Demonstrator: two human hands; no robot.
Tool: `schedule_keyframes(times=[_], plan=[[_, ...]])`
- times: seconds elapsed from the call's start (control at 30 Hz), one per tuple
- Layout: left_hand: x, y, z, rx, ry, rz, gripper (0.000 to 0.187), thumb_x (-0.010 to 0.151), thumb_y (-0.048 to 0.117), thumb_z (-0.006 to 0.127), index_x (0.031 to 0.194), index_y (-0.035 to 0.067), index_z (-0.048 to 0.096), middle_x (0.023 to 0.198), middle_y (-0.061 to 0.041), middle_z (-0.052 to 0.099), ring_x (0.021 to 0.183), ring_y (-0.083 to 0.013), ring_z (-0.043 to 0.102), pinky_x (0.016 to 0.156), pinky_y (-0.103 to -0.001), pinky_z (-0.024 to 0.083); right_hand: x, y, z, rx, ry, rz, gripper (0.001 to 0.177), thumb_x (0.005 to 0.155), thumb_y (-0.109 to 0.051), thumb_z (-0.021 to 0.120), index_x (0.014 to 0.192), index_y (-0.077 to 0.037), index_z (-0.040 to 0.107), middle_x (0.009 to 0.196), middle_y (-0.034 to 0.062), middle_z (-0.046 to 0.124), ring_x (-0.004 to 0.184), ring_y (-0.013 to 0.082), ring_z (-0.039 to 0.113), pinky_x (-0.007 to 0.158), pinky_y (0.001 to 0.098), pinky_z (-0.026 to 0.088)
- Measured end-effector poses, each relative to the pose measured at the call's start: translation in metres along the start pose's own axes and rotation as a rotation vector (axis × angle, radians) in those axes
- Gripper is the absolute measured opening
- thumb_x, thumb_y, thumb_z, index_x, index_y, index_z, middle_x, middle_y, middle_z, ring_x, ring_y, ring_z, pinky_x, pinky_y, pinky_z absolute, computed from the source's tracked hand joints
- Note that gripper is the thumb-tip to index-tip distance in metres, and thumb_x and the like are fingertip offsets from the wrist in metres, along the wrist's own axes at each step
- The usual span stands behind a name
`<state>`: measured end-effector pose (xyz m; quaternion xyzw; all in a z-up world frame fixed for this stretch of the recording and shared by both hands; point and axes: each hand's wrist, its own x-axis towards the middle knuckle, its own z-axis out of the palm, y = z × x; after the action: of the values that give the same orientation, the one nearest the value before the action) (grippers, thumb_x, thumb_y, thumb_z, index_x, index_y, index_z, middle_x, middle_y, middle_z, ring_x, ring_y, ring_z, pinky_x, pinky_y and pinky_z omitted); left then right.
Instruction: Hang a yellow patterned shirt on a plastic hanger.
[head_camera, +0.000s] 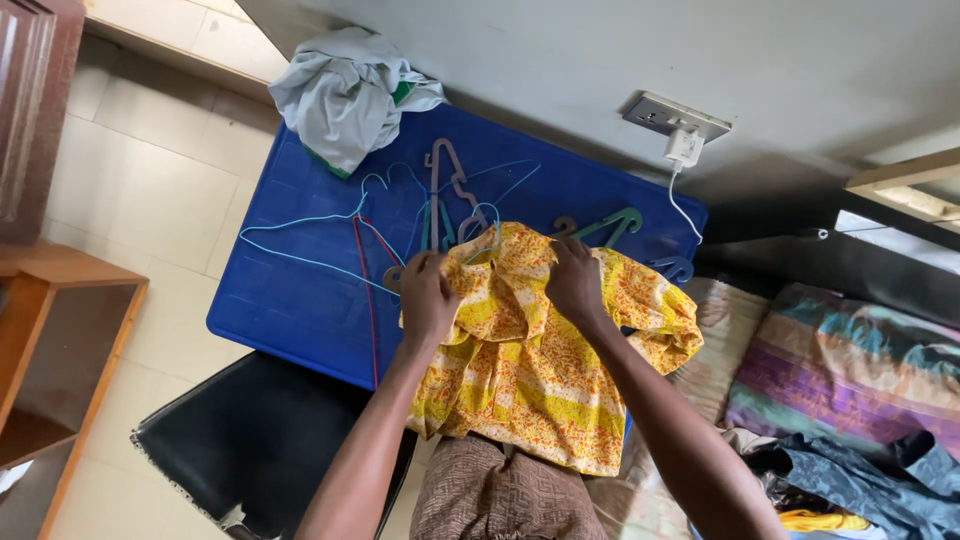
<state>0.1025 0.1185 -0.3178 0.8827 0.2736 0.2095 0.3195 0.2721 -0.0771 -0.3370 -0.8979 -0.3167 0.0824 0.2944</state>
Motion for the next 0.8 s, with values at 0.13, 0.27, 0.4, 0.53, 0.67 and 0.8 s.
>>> schedule_keyframes(times=[0.13, 0.27, 0.4, 0.53, 0.67, 0.8], plan=[[-0.004, -0.033, 0.003, 0.18, -0.2, -0.07, 0.039, 0.066, 0.003, 0.077, 0.105, -0.001, 0.07, 0.103, -0.023, 0.068, 0.097, -0.0444, 0.065, 0.083, -0.054, 0.052, 0.004, 0.037, 0.029, -0.106, -0.08, -0.088, 0.056, 0.075, 0.0, 0.066, 0.131, -0.002, 0.059, 0.133, 0.0198, 0.062, 0.125, 0.0401, 0.055, 0.091, 0.0593, 0.043], [-0.019, -0.065, 0.023, 0.15, -0.417, -0.167, 0.033, 0.073, 0.005, 0.073, 0.105, 0.001, 0.07, 0.097, -0.026, 0.071, 0.091, -0.0435, 0.069, 0.081, -0.052, 0.055, 0.008, 0.048, 0.037, -0.181, -0.221, -0.054, 0.066, 0.074, -0.005, 0.069, 0.138, -0.005, 0.054, 0.123, 0.0192, 0.062, 0.12, 0.0402, 0.054, 0.088, 0.0659, 0.037], [-0.035, -0.081, 0.032, 0.105, -0.45, -0.164, 0.015, 0.083, 0.008, 0.068, 0.097, 0.002, 0.071, 0.09, -0.023, 0.073, 0.089, -0.0416, 0.07, 0.077, -0.052, 0.055, 0.005, 0.067, 0.046, -0.216, -0.233, -0.034, 0.043, 0.078, -0.01, 0.072, 0.121, -0.013, 0.068, 0.109, 0.0136, 0.066, 0.115, 0.0358, 0.058, 0.092, 0.0593, 0.038], [-0.017, -0.018, -0.026, -0.071, -0.479, -0.256, 0.018, 0.088, 0.012, 0.068, 0.103, 0.002, 0.067, 0.088, -0.023, 0.072, 0.082, -0.0399, 0.071, 0.068, -0.05, 0.055, 0.002, 0.058, 0.016, -0.103, -0.076, -0.141, 0.029, 0.079, -0.007, 0.072, 0.107, -0.011, 0.075, 0.101, 0.012, 0.067, 0.109, 0.0355, 0.06, 0.092, 0.0556, 0.041], [-0.011, 0.024, -0.055, -0.246, -0.374, -0.116, 0.015, 0.09, 0.013, 0.067, 0.101, 0.003, 0.066, 0.087, -0.02, 0.073, 0.078, -0.037, 0.073, 0.064, -0.048, 0.055, -0.007, 0.029, -0.037, 0.107, 0.018, -0.181, 0.023, 0.084, -0.002, 0.073, 0.107, -0.005, 0.075, 0.096, 0.0148, 0.066, 0.088, 0.0361, 0.064, 0.077, 0.0466, 0.049], [-0.018, 0.051, -0.072, -0.082, -0.347, -0.055, 0.014, 0.094, 0.011, 0.063, 0.105, 0.004, 0.065, 0.088, -0.021, 0.072, 0.084, -0.0414, 0.07, 0.067, -0.052, 0.052, -0.023, 0.015, -0.083, 0.209, 0.039, -0.172, 0.026, 0.084, -0.001, 0.076, 0.109, -0.004, 0.076, 0.092, 0.0143, 0.068, 0.074, 0.0302, 0.067, 0.065, 0.039, 0.053]])
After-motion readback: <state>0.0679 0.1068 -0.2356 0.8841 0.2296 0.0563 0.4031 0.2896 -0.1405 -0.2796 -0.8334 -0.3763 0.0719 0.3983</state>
